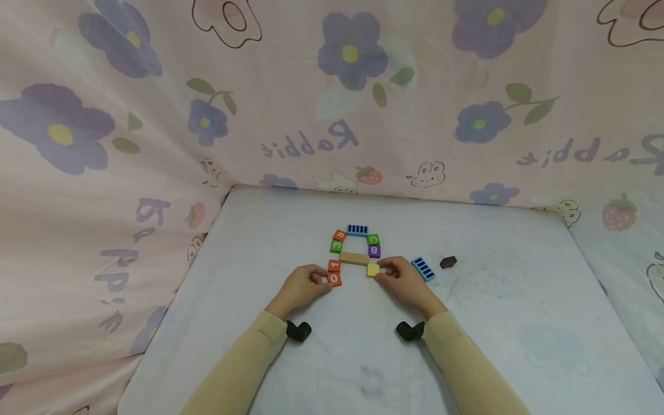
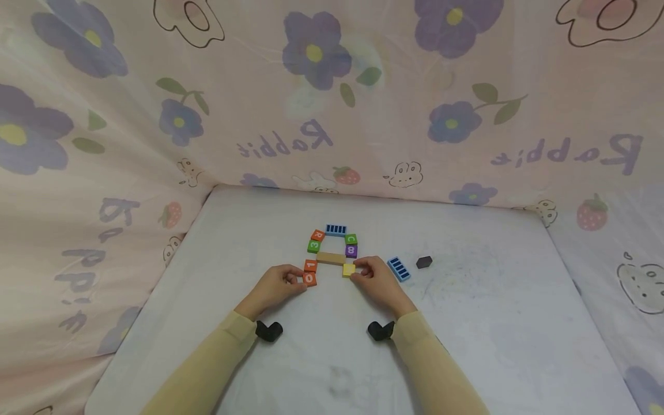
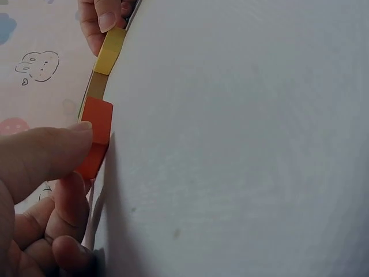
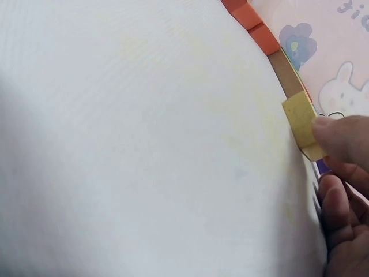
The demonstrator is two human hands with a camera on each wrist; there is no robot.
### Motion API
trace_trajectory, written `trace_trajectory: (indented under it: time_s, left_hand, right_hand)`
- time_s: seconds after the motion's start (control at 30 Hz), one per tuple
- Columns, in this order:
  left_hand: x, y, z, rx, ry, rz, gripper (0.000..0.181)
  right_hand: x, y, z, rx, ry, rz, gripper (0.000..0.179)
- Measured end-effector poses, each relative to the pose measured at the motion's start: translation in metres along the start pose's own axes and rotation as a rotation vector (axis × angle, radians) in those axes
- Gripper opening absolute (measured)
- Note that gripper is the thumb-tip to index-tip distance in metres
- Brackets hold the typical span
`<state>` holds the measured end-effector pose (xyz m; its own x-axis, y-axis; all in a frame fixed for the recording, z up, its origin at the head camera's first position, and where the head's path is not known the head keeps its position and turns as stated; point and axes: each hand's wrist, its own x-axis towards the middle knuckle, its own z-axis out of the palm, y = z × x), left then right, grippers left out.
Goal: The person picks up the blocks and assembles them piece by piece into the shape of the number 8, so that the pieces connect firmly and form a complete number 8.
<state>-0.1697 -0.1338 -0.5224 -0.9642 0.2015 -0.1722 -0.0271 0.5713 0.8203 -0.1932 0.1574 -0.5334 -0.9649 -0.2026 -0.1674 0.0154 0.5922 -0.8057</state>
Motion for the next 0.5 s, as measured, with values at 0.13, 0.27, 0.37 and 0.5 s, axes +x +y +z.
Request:
trace_trajectory:
  time_s: [0.13, 0.27, 0.37, 0.5]
  left_hand:
    - [0.0001, -0.0005, 0.0000, -0.003, 0.010, 0.007, 0.025]
    - [0.0004, -0.0008, 0.0006, -0.005, 0.006, 0.008, 0.024]
    - [0.0001, -0.0005, 0.0011, -0.005, 0.004, 0.004, 0.024]
    - [-0.0002, -0.0007, 0.0013, -0.002, 0.009, 0.000, 0.024]
  right_hand:
    - [0.0001, -0.0006, -0.0006, 0.004, 0.001, -0.001, 0.035]
    - [0.0005, -0.0007, -0.0004, 0.007, -0.001, 0.005, 0.034]
    - [0.0009, 0.0001, 0.0002, 0.009, -0.002, 0.006, 0.035]
    - [0.0018, 0.0008, 0.0016, 0.011, 0.002, 0.008, 0.035]
